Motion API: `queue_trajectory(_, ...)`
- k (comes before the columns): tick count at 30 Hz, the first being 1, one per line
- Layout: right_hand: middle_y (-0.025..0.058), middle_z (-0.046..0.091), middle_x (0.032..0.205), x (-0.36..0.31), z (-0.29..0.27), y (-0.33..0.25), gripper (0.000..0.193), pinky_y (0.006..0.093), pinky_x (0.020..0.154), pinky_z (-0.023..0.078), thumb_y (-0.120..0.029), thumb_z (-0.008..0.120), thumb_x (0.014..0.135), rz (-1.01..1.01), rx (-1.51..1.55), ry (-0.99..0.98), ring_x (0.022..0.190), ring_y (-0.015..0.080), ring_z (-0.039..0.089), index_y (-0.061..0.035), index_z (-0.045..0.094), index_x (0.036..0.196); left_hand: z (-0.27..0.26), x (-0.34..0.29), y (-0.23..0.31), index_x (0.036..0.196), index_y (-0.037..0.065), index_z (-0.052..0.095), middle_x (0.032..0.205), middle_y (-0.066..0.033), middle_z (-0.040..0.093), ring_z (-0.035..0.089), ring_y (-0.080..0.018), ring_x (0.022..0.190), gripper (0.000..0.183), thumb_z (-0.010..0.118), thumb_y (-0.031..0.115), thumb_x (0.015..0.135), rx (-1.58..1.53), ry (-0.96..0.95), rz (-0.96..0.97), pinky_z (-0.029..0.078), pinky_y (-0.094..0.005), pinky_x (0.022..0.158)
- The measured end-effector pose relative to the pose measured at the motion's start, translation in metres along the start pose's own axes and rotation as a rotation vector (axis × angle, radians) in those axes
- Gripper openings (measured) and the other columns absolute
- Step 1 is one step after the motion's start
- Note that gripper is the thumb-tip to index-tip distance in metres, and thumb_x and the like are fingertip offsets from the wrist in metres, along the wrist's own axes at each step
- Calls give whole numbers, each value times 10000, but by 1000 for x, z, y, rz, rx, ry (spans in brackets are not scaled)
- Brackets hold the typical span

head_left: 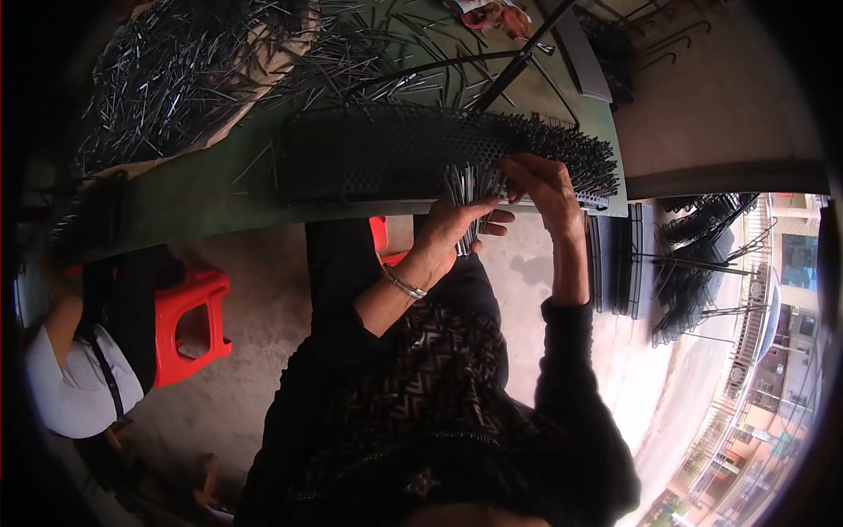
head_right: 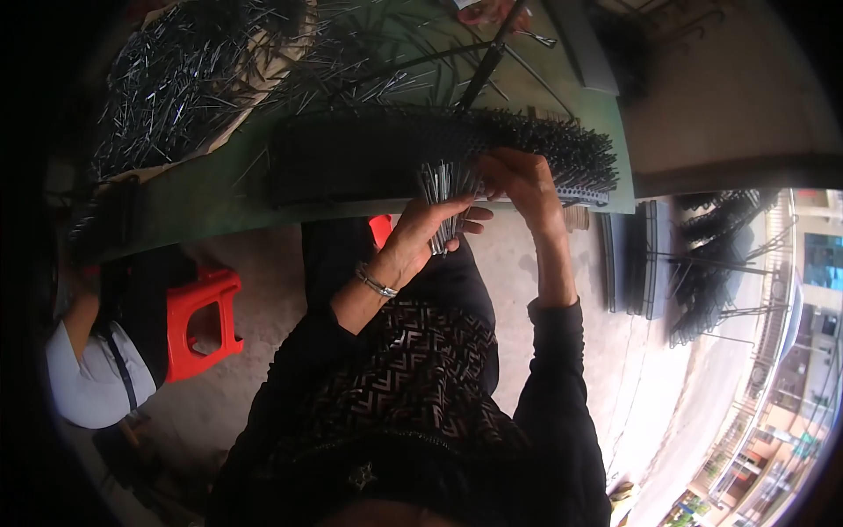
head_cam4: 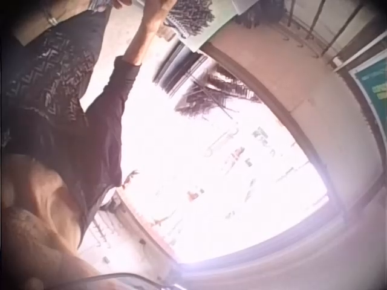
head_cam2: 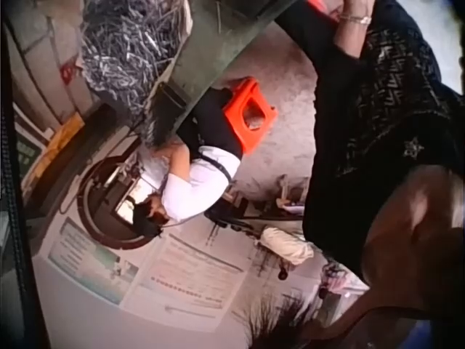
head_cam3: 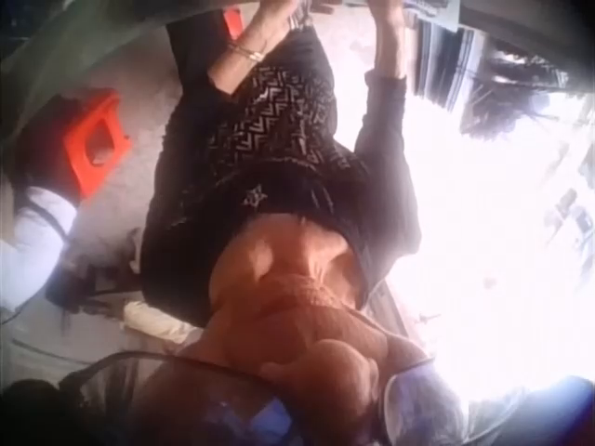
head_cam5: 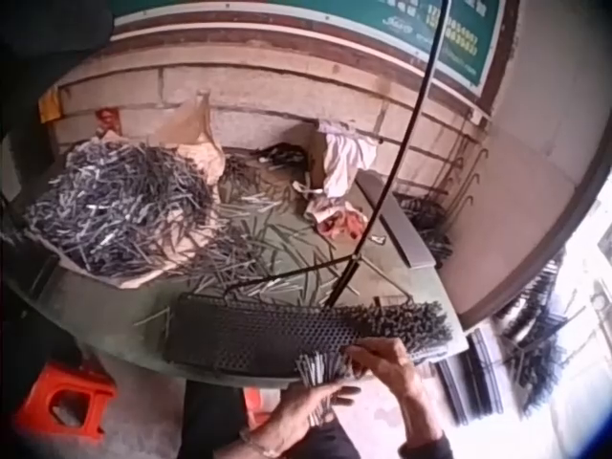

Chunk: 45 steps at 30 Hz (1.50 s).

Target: Bundling thin metal rods together on a workbench for fabrication.

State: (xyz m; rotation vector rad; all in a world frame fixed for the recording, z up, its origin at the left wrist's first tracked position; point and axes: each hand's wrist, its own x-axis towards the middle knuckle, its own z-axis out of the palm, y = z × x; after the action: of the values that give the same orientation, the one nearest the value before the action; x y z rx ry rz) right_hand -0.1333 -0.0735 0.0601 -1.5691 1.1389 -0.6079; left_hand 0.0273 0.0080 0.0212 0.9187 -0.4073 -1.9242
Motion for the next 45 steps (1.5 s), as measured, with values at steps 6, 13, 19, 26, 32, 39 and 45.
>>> queue_trajectory(6, 60, 629, 740, -3, -1, -3, 230, 247, 637, 502, -175, 615, 897, 35, 106, 14, 679, 119, 618, 32, 679, 973, -3, -3, 5, 1125, 85, 637, 988, -92, 713, 679, -147, 793, 292, 633, 280, 907, 111, -20, -5, 359, -210, 488)
queue_trajectory(13, 93, 673, 790, -5, -12, -13, 193, 264, 677, 543, -115, 568, 923, 61, 28, 13, 724, 151, 671, 39, 649, 1006, -6, 2, -4, 1086, 98, 649, 949, -94, 720, 701, -175, 751, 322, 653, 361, 900, -10, 62, -10, 412, -246, 485)
queue_trajectory(19, 85, 704, 817, 0, -15, -16, 162, 258, 724, 544, -96, 543, 949, -159, -299, 565, 761, 127, 678, 30, 639, 985, -15, 11, -15, 1186, 73, 585, 1057, -130, 688, 683, -194, 863, 354, 595, 329, 940, -135, -6, -57, 540, -304, 674)
queue_trajectory(26, 80, 706, 777, 19, -9, 12, 142, 263, 642, 513, -126, 556, 932, -394, -614, 767, 714, 122, 688, -40, 655, 987, -11, 16, -20, 1161, 35, 583, 1042, -152, 688, 681, -200, 860, 276, 551, 219, 958, -155, 19, -57, 536, -294, 688)
queue_trajectory(32, 71, 722, 786, 15, -7, 5, 143, 258, 636, 505, -160, 550, 942, -304, -577, 744, 707, 135, 693, -60, 645, 980, -11, 14, -19, 1081, 36, 599, 1007, -135, 694, 679, -203, 856, 216, 576, 202, 944, -189, 32, -54, 551, -320, 717)
queue_trajectory(39, 66, 721, 782, 14, -5, 7, 155, 254, 641, 504, -167, 544, 950, -274, -550, 750, 711, 126, 689, -59, 649, 984, -5, 9, -14, 1060, 30, 648, 903, -97, 686, 671, -191, 816, 228, 612, 213, 929, -231, 43, -63, 565, -348, 683)
queue_trajectory(45, 72, 710, 778, 21, -12, 18, 169, 274, 660, 502, -191, 567, 931, -217, -496, 664, 709, 156, 682, -74, 663, 1005, -5, 8, -14, 1062, 22, 652, 885, -94, 680, 645, -150, 738, 241, 620, 218, 926, -169, 63, -86, 547, -304, 635)
